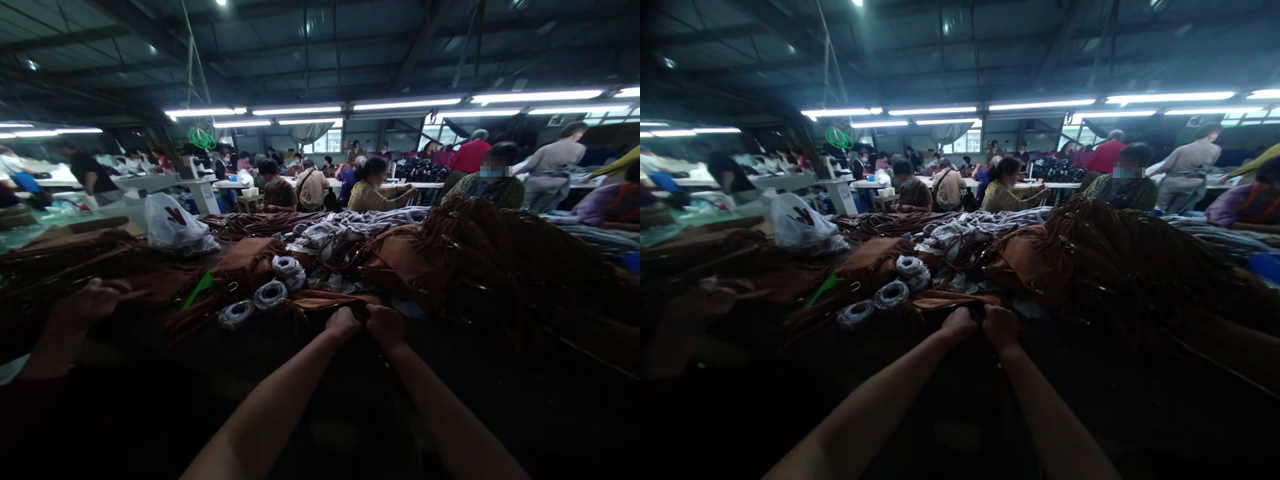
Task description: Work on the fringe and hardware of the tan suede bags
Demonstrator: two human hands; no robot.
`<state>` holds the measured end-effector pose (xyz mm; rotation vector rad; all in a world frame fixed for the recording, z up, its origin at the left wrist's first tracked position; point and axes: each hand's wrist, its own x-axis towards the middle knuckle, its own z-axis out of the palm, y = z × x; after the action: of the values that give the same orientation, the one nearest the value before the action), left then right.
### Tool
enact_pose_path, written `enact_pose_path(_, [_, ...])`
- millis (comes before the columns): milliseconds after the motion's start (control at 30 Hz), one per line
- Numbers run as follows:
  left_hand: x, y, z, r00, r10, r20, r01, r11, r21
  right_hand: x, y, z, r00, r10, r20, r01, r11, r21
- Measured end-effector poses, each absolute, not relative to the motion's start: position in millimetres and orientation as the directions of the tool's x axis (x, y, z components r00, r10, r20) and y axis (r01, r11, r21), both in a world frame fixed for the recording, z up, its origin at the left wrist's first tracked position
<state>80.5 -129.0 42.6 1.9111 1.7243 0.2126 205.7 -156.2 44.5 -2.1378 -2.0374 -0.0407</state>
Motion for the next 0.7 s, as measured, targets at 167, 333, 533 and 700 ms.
enact_pose_path(167, [78.1, -120.1, 45.6, 0.337, 0.935, -0.112, 0.889, -0.277, 0.364, 207.1, -157.5, 46.4, 0.034, 0.988, 0.149, 0.992, -0.015, -0.125])
enact_pose_path(333, [70.5, -119.4, 40.0, 0.501, 0.865, 0.022, 0.833, -0.490, 0.256, 207.2, -161.2, 45.6, -0.021, 0.986, 0.164, 0.992, 0.041, -0.117])
enact_pose_path(533, [55.7, -147.0, 17.1, 0.577, 0.755, 0.310, 0.701, -0.653, 0.286, 205.5, -170.6, 44.6, -0.211, 0.966, 0.146, 0.972, 0.224, -0.074])
enact_pose_path(700, [53.8, -148.0, 6.9, 0.623, 0.637, 0.454, 0.543, -0.770, 0.335, 212.0, -176.3, 43.2, -0.356, 0.922, 0.153, 0.928, 0.368, -0.056])
